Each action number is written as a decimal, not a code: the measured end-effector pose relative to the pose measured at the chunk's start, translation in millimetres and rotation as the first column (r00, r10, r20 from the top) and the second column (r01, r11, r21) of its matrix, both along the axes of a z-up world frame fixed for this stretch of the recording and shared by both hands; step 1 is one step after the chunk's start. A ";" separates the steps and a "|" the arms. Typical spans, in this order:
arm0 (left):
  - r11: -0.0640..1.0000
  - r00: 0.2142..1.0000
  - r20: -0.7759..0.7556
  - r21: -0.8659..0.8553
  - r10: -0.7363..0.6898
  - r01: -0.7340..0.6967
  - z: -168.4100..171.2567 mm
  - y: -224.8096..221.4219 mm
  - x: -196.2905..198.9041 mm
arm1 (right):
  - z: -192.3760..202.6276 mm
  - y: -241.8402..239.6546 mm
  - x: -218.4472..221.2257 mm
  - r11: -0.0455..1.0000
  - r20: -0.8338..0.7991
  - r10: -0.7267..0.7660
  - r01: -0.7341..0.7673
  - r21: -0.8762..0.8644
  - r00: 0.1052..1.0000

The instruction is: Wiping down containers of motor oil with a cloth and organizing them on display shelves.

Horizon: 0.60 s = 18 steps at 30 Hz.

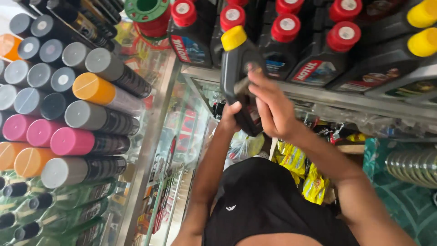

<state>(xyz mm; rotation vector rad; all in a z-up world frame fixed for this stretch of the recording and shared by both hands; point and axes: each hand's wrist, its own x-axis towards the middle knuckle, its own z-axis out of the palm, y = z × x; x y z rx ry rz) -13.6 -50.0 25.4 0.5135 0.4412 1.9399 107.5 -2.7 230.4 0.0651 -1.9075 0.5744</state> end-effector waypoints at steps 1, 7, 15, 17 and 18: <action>0.999 1.000 0.006 -0.035 0.029 -0.029 -0.5 -9.9 -4.4 | -11.0 -7.0 0.9 0.995 0.041 0.049 -0.045 -0.094 0.998; 0.995 0.995 0.100 -0.103 0.020 -0.009 -69.5 -15.0 -20.1 | -65.6 -23.2 -2.7 0.971 0.389 -0.173 0.089 0.224 0.905; 0.968 0.997 -0.040 -0.236 0.073 -0.081 -67.5 -43.1 -4.2 | -39.4 -12.2 -36.1 0.955 0.442 -0.292 0.284 0.085 0.848; 0.974 0.992 0.125 -0.223 -0.012 0.040 -168.9 -13.9 -20.3 | -47.2 -34.2 -42.7 0.909 0.419 -0.394 0.279 0.310 0.818; 0.973 0.992 0.128 -0.228 -0.015 0.044 -130.1 -23.9 -27.2 | -62.2 -43.4 -35.3 0.910 0.424 -0.394 0.281 0.306 0.815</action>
